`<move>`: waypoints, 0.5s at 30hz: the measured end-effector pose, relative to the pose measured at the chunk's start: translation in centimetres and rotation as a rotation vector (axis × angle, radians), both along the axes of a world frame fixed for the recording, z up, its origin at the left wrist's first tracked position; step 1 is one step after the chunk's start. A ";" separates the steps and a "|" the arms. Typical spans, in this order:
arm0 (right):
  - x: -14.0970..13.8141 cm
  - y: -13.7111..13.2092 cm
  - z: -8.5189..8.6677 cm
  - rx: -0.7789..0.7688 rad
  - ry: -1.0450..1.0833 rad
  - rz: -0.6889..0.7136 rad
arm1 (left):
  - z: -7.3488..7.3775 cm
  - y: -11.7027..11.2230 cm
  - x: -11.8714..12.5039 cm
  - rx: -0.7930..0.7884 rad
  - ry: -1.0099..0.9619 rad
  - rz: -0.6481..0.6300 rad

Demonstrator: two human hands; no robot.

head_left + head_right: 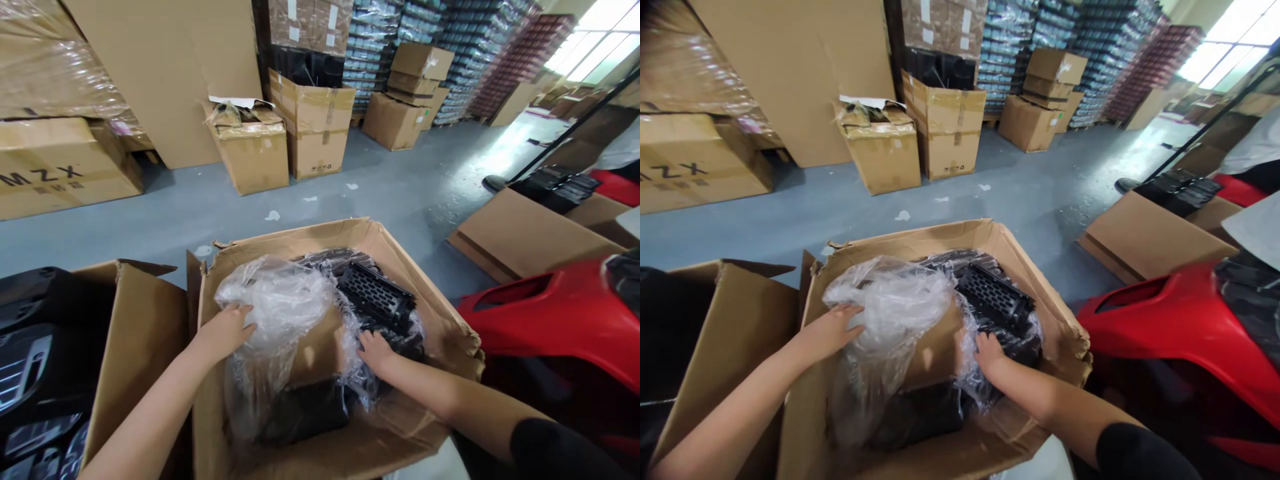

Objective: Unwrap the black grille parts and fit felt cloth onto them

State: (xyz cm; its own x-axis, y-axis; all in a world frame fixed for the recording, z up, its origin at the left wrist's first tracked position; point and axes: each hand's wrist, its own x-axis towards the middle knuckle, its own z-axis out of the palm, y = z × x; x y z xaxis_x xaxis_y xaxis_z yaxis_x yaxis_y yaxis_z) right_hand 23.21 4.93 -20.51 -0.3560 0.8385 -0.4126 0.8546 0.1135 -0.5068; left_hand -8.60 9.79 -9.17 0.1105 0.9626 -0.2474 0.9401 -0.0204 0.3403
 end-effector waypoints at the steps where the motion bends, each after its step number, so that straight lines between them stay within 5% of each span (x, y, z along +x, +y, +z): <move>1: -0.2 -0.6 -0.4 0.033 -0.045 0.061 | 0.3 -0.1 0.0 0.005 0.030 -0.033; 7: -1.2 -1.9 -2.2 0.149 -0.230 0.327 | 2.4 -0.2 0.9 0.017 0.197 -0.029; 15: -1.9 -0.3 -1.6 0.220 -0.432 0.410 | 2.2 -0.2 0.6 -0.005 0.202 -0.024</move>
